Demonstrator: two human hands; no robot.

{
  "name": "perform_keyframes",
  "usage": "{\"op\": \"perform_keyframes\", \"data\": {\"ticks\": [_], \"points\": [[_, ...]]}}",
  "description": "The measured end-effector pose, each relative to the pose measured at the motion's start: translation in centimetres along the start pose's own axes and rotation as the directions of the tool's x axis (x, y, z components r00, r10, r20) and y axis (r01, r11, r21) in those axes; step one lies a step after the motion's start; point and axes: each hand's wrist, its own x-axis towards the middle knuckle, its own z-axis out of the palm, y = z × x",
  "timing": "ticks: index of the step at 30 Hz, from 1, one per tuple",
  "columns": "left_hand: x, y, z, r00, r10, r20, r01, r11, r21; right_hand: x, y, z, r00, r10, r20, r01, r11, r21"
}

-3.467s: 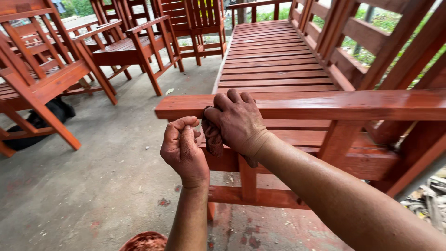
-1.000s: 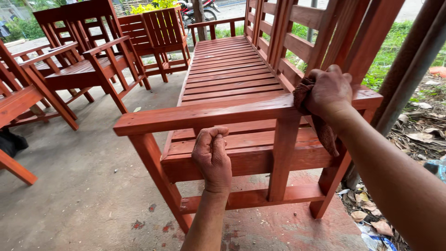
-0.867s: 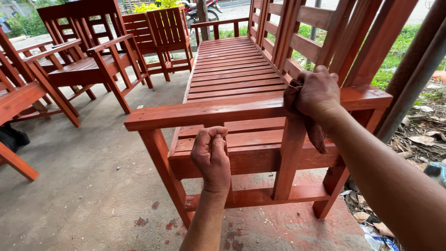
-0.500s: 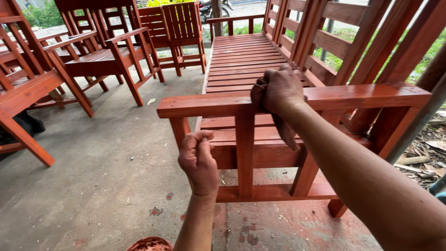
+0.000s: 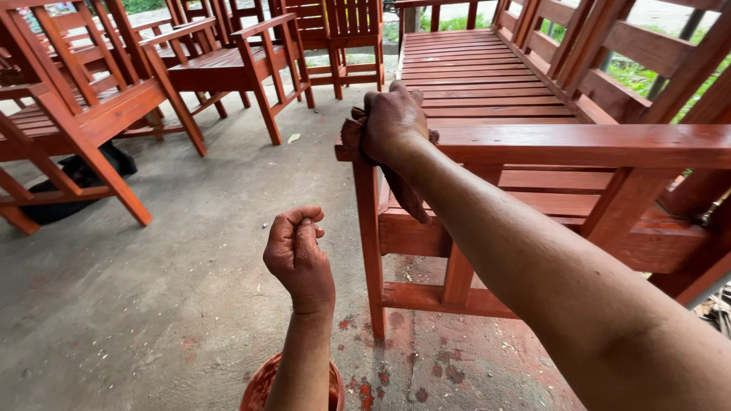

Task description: The person applies a reddish-brown stain to wooden outdoor furniture using a cloth. They wipe the armrests, rails and legs of a wooden bench, dip and wring the cloth in a bucket of stain, and continue wiping the bench and surrounding chairs.

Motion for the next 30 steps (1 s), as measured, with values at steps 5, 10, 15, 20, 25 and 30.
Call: {"op": "perform_keyframes", "data": {"ticks": [5, 10, 15, 20, 25, 30], "points": [[0.2, -0.3, -1.6, 1.000, 0.010, -0.015, -0.010, 1.000, 0.014, 0.6, -2.8, 2.2, 0.987, -0.162, -0.022, 0.162, 0.987, 0.009], [0.2, -0.5, -2.0, 0.999, 0.028, -0.019, -0.027, 0.999, 0.045, 1.6, -3.9, 2.6, 0.908, -0.401, 0.124, 0.416, 0.901, -0.128], [-0.2, -0.2, -1.1, 1.000, 0.008, -0.009, -0.008, 0.999, 0.040, 2.0, -4.5, 1.8, 0.778, -0.560, 0.282, 0.620, 0.755, -0.212], [-1.3, 0.2, 0.1, 1.000, -0.022, 0.012, 0.022, 0.999, 0.040, 0.7, -5.4, 1.0, 0.635, -0.670, 0.385, 0.767, 0.607, -0.209], [-1.7, 0.3, 0.4, 0.999, -0.032, 0.027, 0.030, 0.999, 0.040, -1.3, -5.8, 0.2, 0.645, -0.596, 0.479, 0.742, 0.639, -0.203], [-1.9, 0.4, 0.9, 0.999, -0.037, 0.007, 0.037, 0.999, -0.001, -3.0, -3.0, 0.1, 0.601, -0.784, 0.151, 0.791, 0.612, 0.028]]}}
